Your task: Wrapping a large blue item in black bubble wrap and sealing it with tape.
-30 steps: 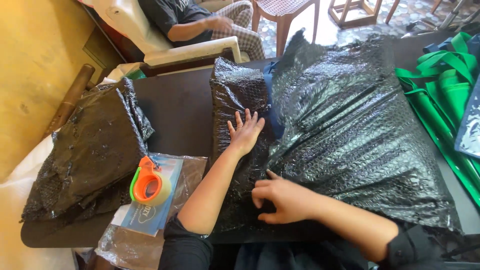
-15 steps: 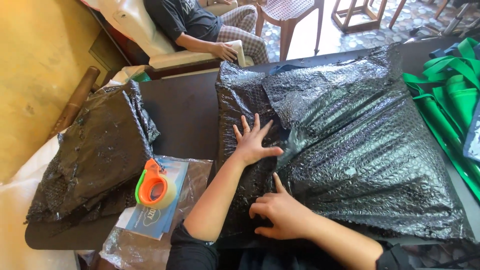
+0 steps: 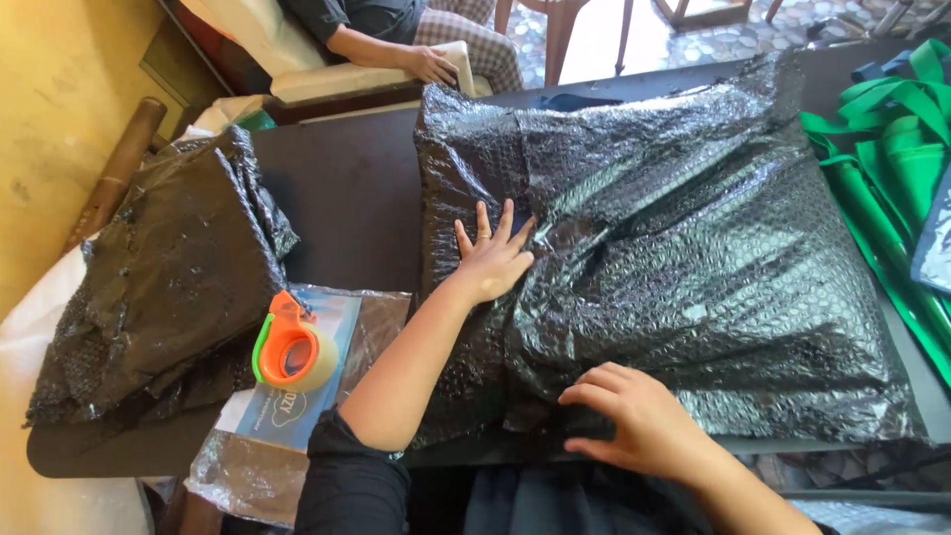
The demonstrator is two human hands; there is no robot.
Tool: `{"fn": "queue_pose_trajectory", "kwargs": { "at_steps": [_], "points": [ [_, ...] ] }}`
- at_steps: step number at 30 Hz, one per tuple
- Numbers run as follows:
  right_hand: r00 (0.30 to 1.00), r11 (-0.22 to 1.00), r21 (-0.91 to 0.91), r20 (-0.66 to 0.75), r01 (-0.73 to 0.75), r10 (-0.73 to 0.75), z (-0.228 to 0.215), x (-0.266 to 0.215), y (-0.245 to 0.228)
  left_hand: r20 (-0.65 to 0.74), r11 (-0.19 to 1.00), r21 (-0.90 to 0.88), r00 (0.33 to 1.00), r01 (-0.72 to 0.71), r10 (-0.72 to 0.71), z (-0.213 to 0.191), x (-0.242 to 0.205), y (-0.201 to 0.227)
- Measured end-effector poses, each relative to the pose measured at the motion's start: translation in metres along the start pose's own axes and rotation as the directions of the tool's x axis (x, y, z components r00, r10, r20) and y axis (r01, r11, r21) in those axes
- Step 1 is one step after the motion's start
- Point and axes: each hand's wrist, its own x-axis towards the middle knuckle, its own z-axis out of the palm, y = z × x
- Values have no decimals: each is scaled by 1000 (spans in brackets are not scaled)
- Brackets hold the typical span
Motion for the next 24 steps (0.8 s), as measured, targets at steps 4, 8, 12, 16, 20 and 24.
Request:
{"fn": "queue_pose_trajectory", "kwargs": {
  "at_steps": [4, 8, 12, 16, 20, 24],
  "points": [
    [983, 960, -274, 156, -47, 92, 53, -21, 43, -4, 1000, -14, 1000, -15, 15, 11, 9, -8],
    [964, 898, -438, -218, 41, -151, 83, -20, 64, -256, 988, 136, 961, -74, 107, 39, 30, -27],
    [912, 898, -436, -346, 53, -221, 92, -20, 70, -346, 984, 161, 929, -76, 129, 48, 34, -33],
    [955, 974, -194, -248, 115, -162, 60, -28, 30, -370, 987, 131, 919, -95, 138, 47, 28, -30],
    [996, 997, -21, -61, 67, -69, 47, -35, 23, -281, 980, 173, 948, -104, 150, 34, 9, -22],
    [994, 1000, -28, 109, -9, 12, 50, -34, 37, -131, 966, 240, 983, -96, 130, 30, 7, -25]
  ]
}}
